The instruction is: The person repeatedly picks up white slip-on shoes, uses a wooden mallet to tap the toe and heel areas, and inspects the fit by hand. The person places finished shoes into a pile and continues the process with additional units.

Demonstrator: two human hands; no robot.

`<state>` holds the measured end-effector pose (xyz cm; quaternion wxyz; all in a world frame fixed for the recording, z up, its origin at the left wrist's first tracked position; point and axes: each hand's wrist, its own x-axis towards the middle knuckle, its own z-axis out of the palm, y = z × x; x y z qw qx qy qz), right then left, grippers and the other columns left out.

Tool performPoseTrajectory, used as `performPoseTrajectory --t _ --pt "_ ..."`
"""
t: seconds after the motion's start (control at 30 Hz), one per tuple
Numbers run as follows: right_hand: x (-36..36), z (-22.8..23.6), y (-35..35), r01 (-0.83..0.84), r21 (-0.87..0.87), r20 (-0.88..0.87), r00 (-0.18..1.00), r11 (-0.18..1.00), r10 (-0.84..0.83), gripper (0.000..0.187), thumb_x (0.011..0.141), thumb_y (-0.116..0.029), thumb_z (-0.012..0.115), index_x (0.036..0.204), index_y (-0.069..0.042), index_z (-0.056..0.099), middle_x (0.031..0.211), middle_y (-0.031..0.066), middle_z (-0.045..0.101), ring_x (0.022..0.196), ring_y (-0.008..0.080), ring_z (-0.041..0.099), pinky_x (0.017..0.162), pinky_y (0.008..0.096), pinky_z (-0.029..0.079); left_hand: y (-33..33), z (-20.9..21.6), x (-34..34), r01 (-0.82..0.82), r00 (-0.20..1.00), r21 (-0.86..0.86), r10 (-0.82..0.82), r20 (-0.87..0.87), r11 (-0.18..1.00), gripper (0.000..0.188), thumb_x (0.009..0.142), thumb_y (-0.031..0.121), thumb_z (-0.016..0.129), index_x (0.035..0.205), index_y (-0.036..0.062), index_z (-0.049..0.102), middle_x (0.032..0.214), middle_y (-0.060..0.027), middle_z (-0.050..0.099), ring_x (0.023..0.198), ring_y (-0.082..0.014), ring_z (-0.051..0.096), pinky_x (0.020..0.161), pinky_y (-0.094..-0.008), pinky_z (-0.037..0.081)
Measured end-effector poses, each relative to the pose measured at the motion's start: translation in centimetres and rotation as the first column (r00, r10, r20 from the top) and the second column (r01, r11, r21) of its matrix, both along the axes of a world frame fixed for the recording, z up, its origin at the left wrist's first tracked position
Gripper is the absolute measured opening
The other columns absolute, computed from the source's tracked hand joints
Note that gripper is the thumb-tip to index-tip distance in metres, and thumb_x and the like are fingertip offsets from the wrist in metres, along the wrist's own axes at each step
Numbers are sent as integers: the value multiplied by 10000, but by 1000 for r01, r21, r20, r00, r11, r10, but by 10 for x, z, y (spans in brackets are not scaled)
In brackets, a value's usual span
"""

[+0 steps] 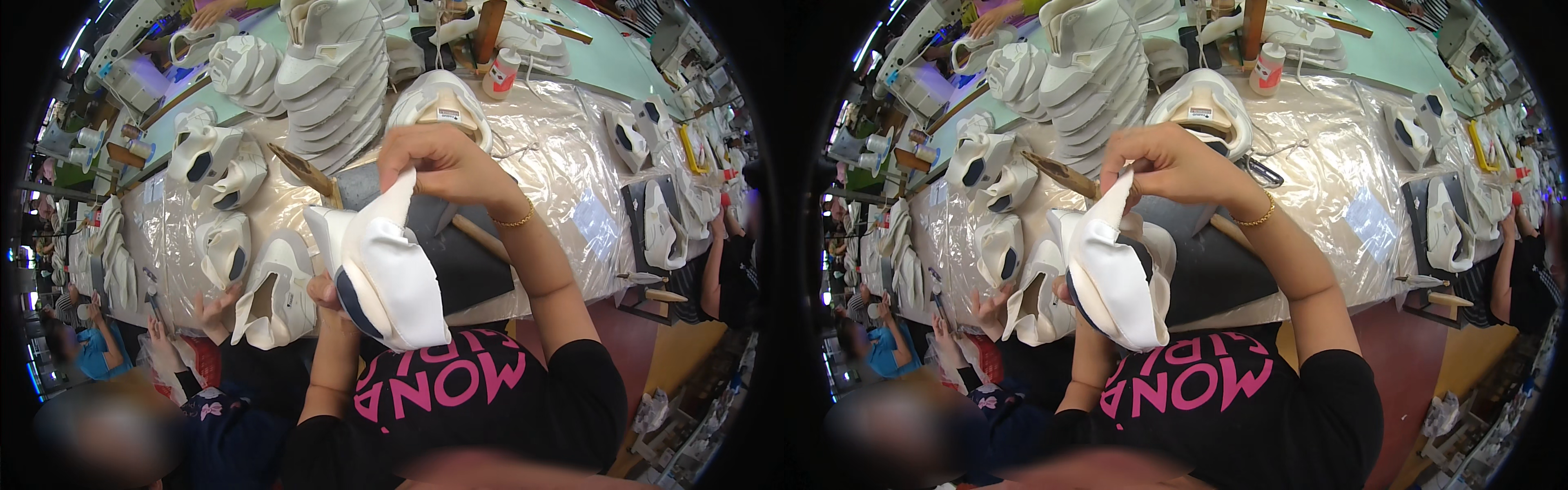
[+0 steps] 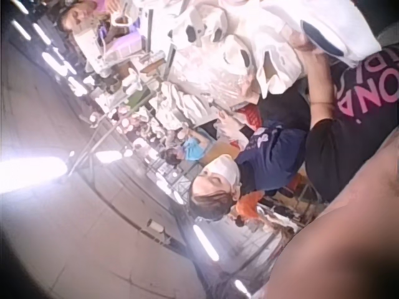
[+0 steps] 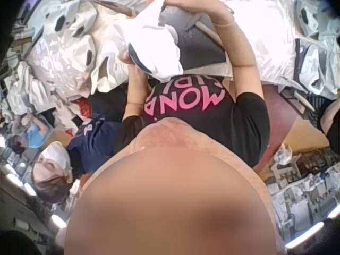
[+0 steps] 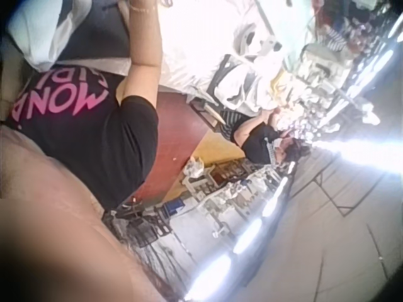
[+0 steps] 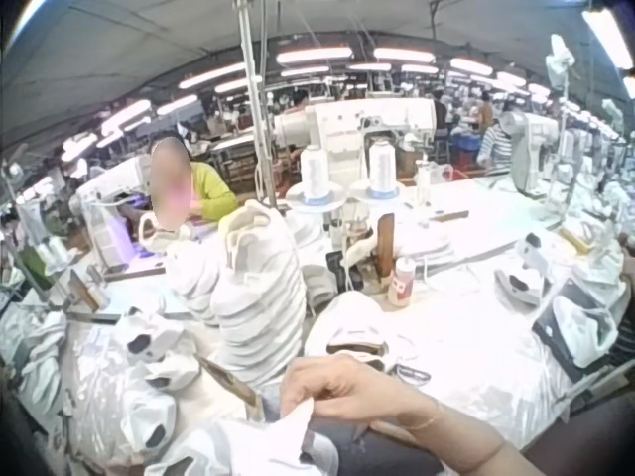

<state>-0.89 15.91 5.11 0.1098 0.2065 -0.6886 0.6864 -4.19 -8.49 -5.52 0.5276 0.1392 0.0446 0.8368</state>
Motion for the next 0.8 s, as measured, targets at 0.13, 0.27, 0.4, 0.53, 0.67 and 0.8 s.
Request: performPoseTrajectory --t 0.13,0.27,0.4,0.53,0.67,0.8 --pt "6 4 -18 135 -173 194 976 976 -100 94 831 56 649 882 -15 612 890 10 527 811 76 597 688 214 488 2 16 -6 -99 995 -81 101 24 992 1021 597 321 803 1443 -14 339 1318 -270 523 1159 -383 580 1000 -463 494" --pt "27 4 -25 151 -54 489 866 987 -106 52 914 -67 637 920 -18 621 833 42 682 850 109 672 674 234 526 -7 46 -13 -338 936 -152 314 -160 929 990 574 216 744 1415 -84 316 1303 -313 503 1151 -423 576 1028 -514 473" --pt "55 2 -29 -3 -352 554 806 936 211 338 985 -214 565 1186 51 619 1018 99 693 962 150 657 884 298 498 -14 71 -19 -412 846 -367 200 -494 834 1044 519 165 794 1408 -128 333 1392 -273 461 1263 -383 501 1099 -430 372" --pt "72 -5 -39 186 -677 585 723 712 368 418 995 -335 564 1158 42 638 1110 87 679 1030 141 619 951 305 458 -11 79 -19 -368 827 -421 86 -555 829 968 588 148 791 1411 -111 350 1398 -241 466 1284 -346 487 1104 -418 360" --pt "74 -14 -40 282 -631 665 677 723 317 375 973 -382 599 1074 -24 649 1005 20 666 911 101 596 873 285 469 -20 86 -22 -239 833 -605 -160 -530 759 911 628 133 777 1397 -127 362 1338 -241 523 1215 -333 550 1054 -405 421" --pt "72 -19 -31 185 -460 694 685 869 221 287 964 -369 621 1043 -95 651 924 -26 633 831 61 554 776 237 449 -33 91 -23 -188 779 -696 -327 -535 693 637 738 192 828 1262 -40 551 1168 -102 622 1064 -205 582 931 -322 452"
